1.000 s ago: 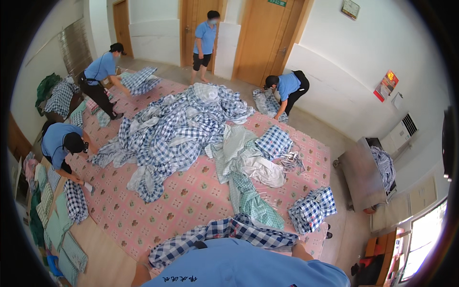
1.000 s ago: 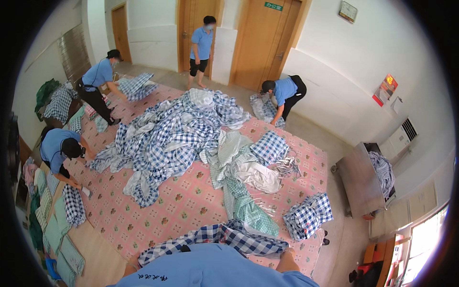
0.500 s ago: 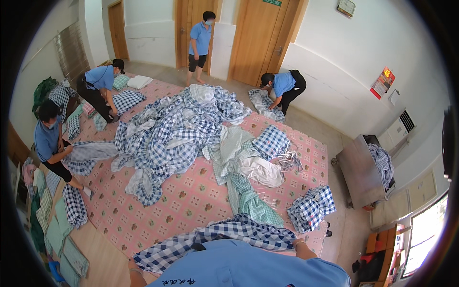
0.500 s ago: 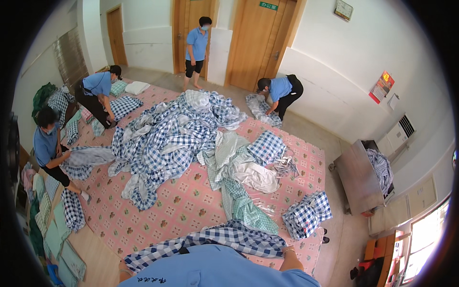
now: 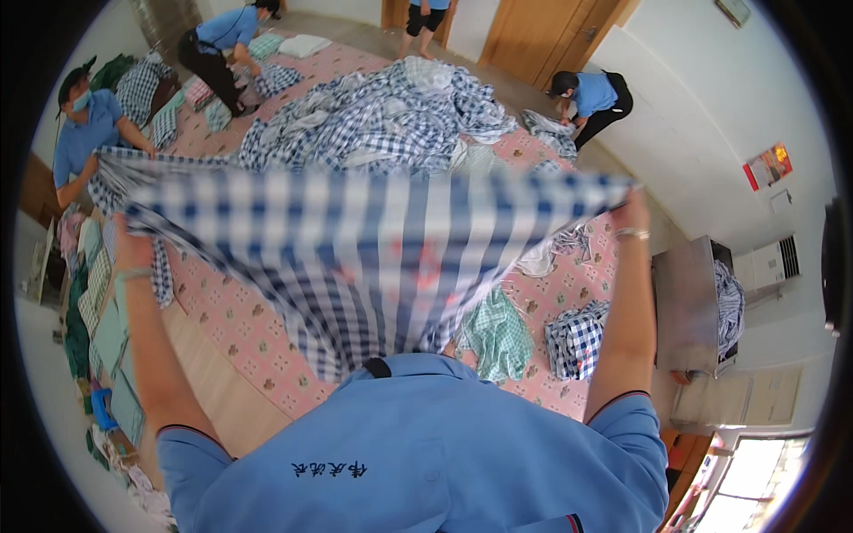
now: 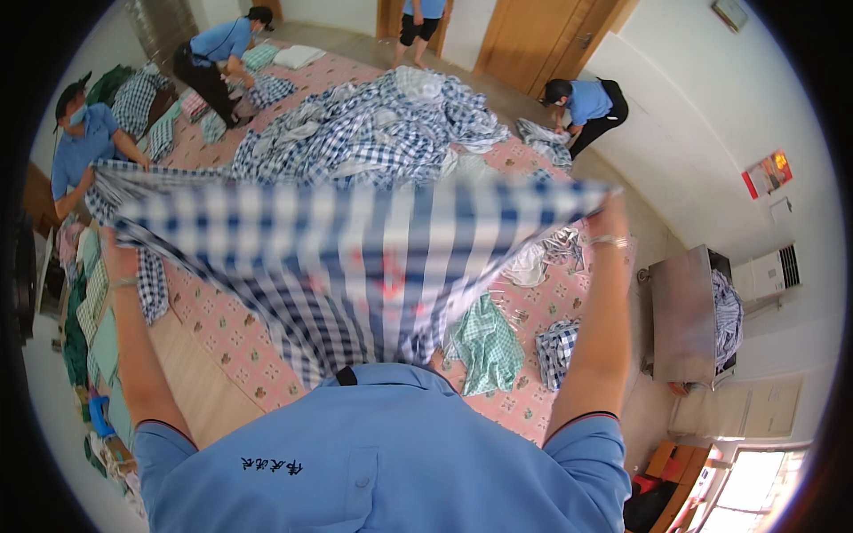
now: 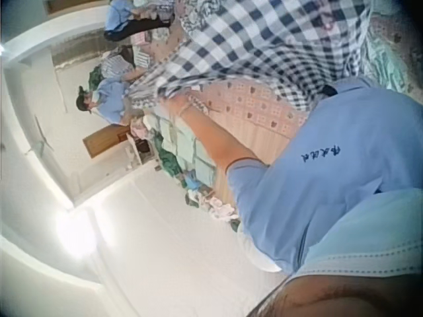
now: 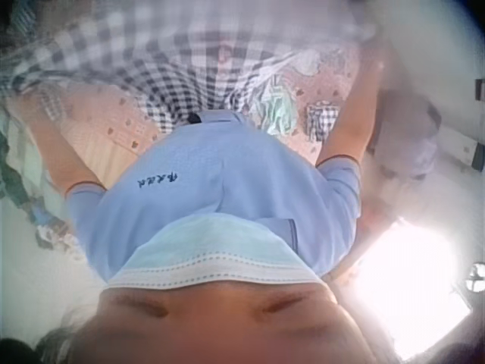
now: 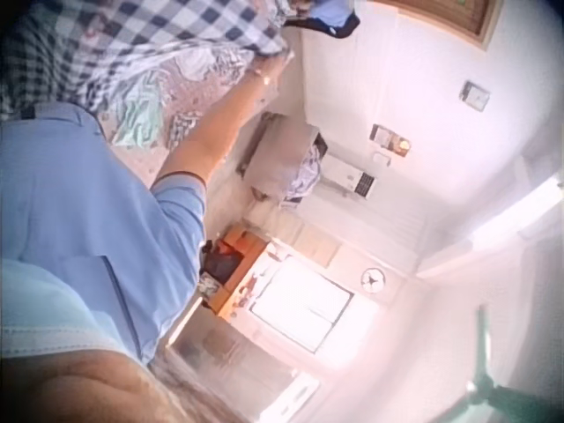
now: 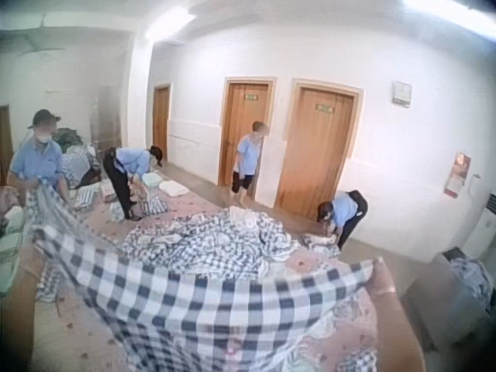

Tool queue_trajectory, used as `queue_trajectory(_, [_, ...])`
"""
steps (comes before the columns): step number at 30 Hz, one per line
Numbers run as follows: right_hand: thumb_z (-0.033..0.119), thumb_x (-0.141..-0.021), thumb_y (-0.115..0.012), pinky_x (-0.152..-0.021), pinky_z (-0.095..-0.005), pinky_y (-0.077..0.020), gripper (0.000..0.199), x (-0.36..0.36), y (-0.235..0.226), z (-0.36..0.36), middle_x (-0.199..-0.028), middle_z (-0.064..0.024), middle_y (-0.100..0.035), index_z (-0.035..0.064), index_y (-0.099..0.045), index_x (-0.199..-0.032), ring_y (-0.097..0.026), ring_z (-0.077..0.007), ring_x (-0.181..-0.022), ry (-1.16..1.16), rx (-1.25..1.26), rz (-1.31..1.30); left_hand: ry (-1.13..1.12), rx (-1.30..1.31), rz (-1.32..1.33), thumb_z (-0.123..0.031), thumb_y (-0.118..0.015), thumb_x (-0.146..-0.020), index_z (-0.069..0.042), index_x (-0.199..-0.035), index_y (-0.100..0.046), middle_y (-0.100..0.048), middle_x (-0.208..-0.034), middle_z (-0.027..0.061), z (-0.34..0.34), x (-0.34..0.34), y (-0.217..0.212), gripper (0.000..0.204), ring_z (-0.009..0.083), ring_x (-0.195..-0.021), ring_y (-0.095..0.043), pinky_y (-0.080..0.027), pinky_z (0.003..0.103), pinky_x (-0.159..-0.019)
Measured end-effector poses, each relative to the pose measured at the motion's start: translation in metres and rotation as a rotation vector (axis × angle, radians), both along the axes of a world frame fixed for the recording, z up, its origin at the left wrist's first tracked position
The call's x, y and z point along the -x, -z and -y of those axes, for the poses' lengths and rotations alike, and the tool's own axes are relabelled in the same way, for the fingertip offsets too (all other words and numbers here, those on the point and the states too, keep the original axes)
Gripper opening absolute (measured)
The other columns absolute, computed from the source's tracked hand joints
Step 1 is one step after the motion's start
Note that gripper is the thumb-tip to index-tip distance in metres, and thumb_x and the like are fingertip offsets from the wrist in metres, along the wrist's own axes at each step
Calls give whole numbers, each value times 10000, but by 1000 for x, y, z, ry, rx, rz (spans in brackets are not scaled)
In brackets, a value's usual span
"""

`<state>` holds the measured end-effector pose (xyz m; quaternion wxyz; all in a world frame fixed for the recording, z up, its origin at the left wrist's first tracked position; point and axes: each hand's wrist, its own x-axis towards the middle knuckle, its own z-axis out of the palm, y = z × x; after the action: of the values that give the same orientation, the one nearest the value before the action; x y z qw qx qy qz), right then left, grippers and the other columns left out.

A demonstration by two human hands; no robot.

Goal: The person folds multiple pieces of checkered bedding material on floor mats alongside other workers, walks to an office desk to pick up a smartphone connected to a power bank, and then exits into a hallway.

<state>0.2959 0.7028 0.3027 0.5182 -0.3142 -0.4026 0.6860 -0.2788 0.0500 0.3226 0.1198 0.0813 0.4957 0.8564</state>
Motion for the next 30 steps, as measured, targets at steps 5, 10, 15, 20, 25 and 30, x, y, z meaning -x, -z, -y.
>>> queue_trajectory(5, [266, -868, -324, -832, -358, -400, 318, -30, -113, -15, -1105, -74, -471, 56, -433, -1080, -473, -211, -987, 142, -177, -59, -438, -92, -210, -289, -281, -876, 12, -1180, -306, -331, -1224, 146, 41, -35, -109, 429, 293, -1129, -312, -266, 408, -944])
queue_trajectory(10, [363, -841, -359, -862, -398, -368, 421, -66, -90, -25, -1144, -64, -448, 59, -399, -1130, -446, -223, -1024, 170, 32, 75, -635, 0, -19, -322, -273, -872, 16, -1185, -299, -343, -1211, 160, 106, -67, -60, 461, 273, -1121, -329, -252, 407, -953])
queue_trajectory(15, [371, -726, -537, -751, -362, -405, 452, -108, -2, 0, -983, -95, -551, 25, -521, -1016, -518, -249, -897, 130, 287, 648, -569, 158, 350, -352, -332, -849, -20, -1130, -392, -404, -1175, 108, 216, -103, 101, 438, 255, -1102, -360, -267, 405, -941])
queue_trajectory(20, [450, -724, -499, -785, -361, -369, 588, -186, 129, 44, -1016, -177, -527, -71, -503, -995, -491, -286, -959, -198, -34, 1857, -275, 342, 534, -403, -362, -826, 11, -1144, -375, -421, -1159, 116, 288, -221, 249, 522, 244, -1040, -432, -349, 356, -888])
queue_trajectory(25, [498, -719, -503, -564, -422, -463, 538, -274, 215, 96, -903, -138, -565, 13, -544, -948, -562, -278, -754, 81, 614, 1293, -386, 321, 737, -392, -337, -838, 1, -1134, -387, -447, -1131, 106, 249, -280, 281, 495, 229, -1011, -460, -393, 349, -836])
queue_trajectory(30, [379, -696, -573, -462, -391, -453, 399, -230, 227, 129, -816, -100, -562, 45, -535, -912, -547, -239, -601, 140, 805, 1138, -272, 492, 801, -346, -356, -839, -4, -1065, -453, -517, -1033, 95, 190, -251, 257, 421, 215, -941, -507, -425, 325, -778])
